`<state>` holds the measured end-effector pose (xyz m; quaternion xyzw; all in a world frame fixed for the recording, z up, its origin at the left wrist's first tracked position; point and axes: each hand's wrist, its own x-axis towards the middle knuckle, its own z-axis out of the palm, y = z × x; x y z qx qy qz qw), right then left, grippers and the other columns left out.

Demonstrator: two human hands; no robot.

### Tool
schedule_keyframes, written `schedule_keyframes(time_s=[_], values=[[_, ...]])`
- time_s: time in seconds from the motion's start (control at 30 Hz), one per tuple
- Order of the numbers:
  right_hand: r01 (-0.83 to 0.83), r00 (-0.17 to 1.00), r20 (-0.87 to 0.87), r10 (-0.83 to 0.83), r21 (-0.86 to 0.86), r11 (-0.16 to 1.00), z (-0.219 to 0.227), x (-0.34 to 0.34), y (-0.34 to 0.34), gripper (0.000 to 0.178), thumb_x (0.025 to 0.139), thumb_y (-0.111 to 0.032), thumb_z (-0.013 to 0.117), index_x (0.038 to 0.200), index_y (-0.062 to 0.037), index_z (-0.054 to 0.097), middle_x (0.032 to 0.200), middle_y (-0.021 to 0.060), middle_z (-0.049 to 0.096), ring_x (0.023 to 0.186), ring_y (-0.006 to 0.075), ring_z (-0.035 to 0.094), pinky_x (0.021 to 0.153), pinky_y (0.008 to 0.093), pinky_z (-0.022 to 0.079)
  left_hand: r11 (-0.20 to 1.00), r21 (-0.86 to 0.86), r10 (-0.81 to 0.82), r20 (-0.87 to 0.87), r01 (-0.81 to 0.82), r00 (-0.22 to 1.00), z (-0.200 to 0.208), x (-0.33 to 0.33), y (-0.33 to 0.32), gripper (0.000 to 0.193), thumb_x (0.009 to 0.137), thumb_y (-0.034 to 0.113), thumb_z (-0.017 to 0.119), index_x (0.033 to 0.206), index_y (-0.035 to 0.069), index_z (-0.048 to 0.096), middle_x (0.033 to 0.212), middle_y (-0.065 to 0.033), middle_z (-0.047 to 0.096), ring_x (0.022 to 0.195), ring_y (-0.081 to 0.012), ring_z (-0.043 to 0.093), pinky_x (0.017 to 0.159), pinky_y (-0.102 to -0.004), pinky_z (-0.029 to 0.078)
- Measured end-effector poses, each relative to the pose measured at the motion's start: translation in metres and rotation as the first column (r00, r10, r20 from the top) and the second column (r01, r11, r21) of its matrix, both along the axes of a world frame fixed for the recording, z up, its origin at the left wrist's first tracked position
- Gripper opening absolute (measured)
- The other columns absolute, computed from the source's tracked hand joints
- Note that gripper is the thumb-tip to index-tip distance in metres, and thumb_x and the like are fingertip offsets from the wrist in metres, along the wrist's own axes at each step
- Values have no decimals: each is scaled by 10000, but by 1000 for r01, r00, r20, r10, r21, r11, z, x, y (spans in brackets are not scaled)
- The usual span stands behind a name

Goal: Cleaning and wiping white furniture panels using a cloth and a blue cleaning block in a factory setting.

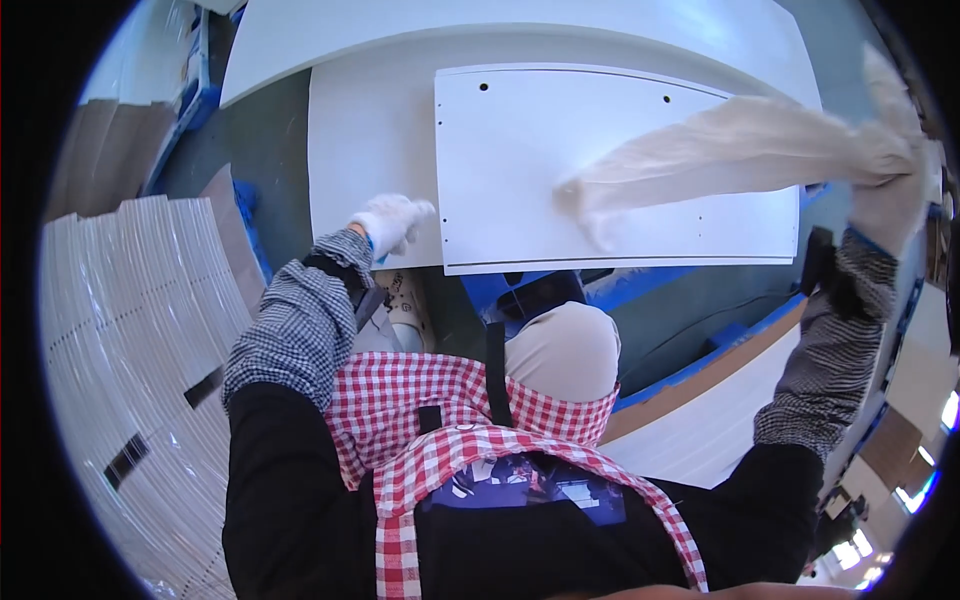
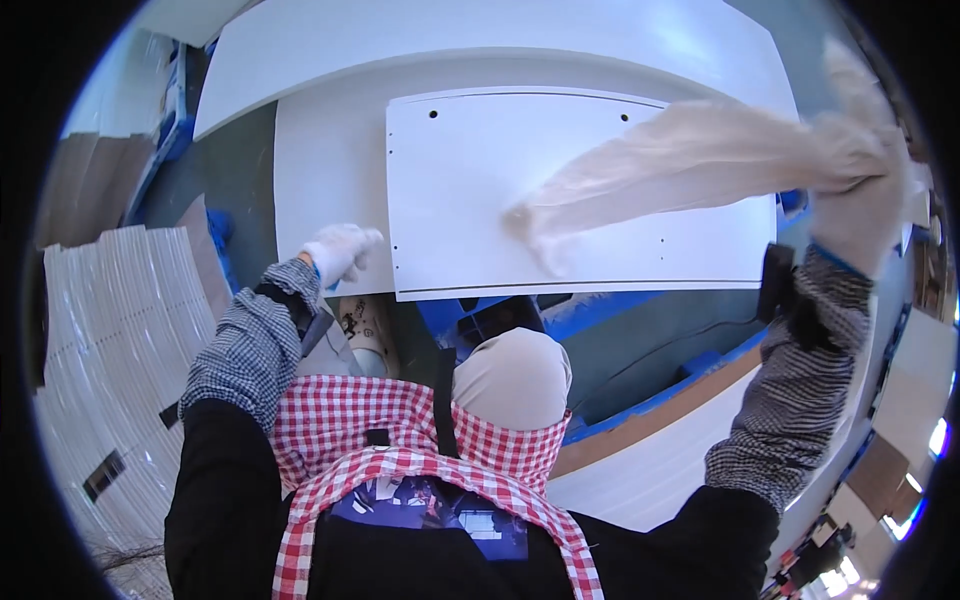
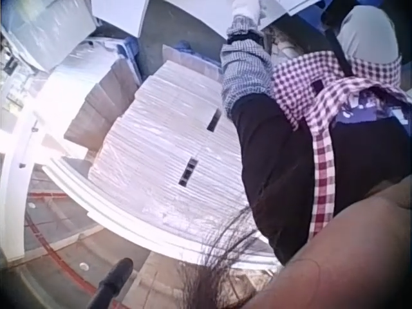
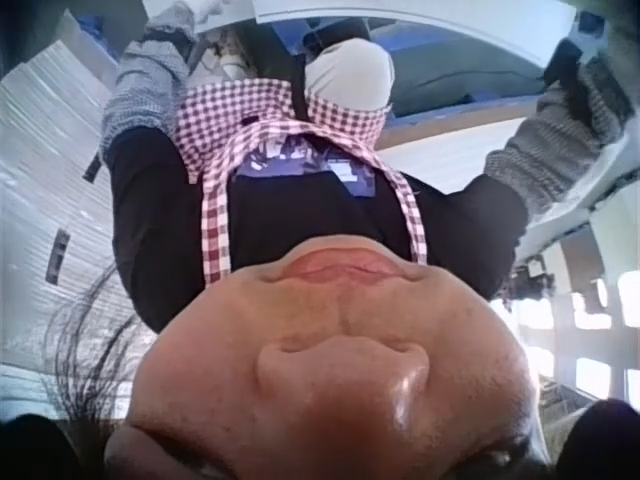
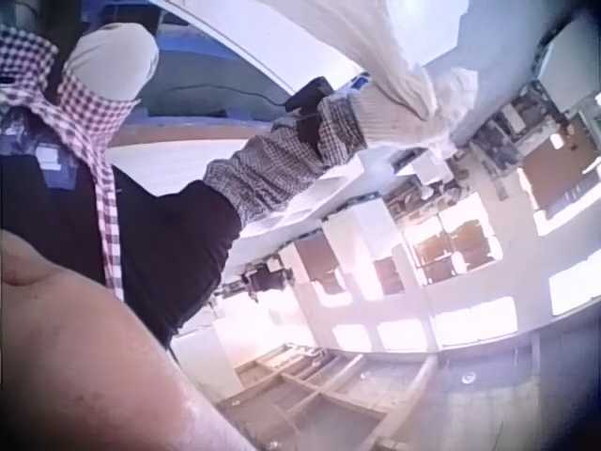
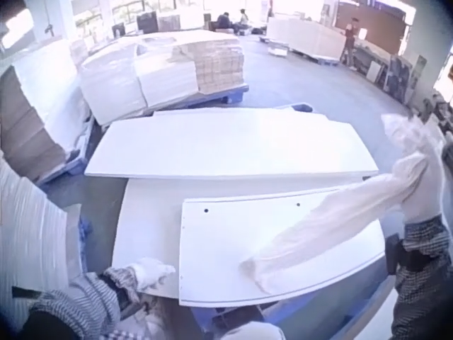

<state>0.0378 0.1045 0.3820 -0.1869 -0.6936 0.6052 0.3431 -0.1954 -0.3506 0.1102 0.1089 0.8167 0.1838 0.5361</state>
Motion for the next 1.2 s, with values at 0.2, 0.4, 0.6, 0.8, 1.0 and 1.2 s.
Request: schedule_keyframes(time_s=[0.2, 0.4, 0.6, 0.8, 1.0, 1.2], values=[[194, 944, 246, -218, 118, 974, -155, 12, -8, 341, 1006, -203, 612, 1234, 50, 594, 1077, 112, 646, 964, 193, 621, 891, 336, 488, 396, 367, 774, 359, -842, 521, 40, -19, -28, 238, 984, 298, 616, 1047, 70, 635, 762, -54, 596, 579, -152, 560, 651, -376, 552], [-305, 348, 688, -637, 725, 617, -295, -52, -120, 933, 854, -674, 556, 1537, -79, 334, 1583, 244, 271, 1481, 366, 234, 1205, 497, 205, -28, 422, 620, 719, -906, 315, 98, 14, -69, 475, 967, 215, 638, 1410, 100, 511, 945, -56, 622, 706, -156, 622, 894, -416, 572], [-592, 581, 766, -273, 629, 504, -285, -158, -260, 697, 903, -453, 575, 1508, -147, 417, 1593, 151, 338, 1490, 366, 233, 1206, 562, 168, -133, 452, 574, 760, -882, 303, 81, 23, -87, 768, 867, 23, 598, 1546, 58, 240, 1103, -95, 595, 913, -218, 645, 1050, -488, 500], [-890, 452, 874, 177, 456, 22, -296, -30, -191, 793, 834, -421, 665, 1527, -166, 377, 1568, 129, 374, 1474, 347, 285, 1217, 595, 118, -161, 415, 594, 766, -896, 248, 67, 7, -90, 406, 1006, 97, 556, 1398, 32, 472, 1111, -113, 615, 944, -209, 658, 1033, -454, 518], [-163, 126, 647, -752, 761, 627, -279, 30, -57, 608, 937, -269, 559, 1488, -61, 407, 1492, 233, 449, 1385, 377, 430, 1147, 449, 358, -136, 404, 399, 858, -904, 324, 71, 1, -83, 269, 1050, 248, 537, 1166, 30, 647, 982, -85, 676, 774, -162, 677, 943, -409, 580], [-389, 808, 418, -414, 908, 158, -302, -90, -123, 681, 945, -547, 550, 1440, -85, 470, 1481, 190, 475, 1400, 357, 392, 1162, 456, 323, -39, 483, 429, 798, -875, 422, 62, -1, -69, 350, 1040, 257, 547, 1284, 6, 548, 1104, -122, 606, 911, -188, 642, 1075, -446, 487]])
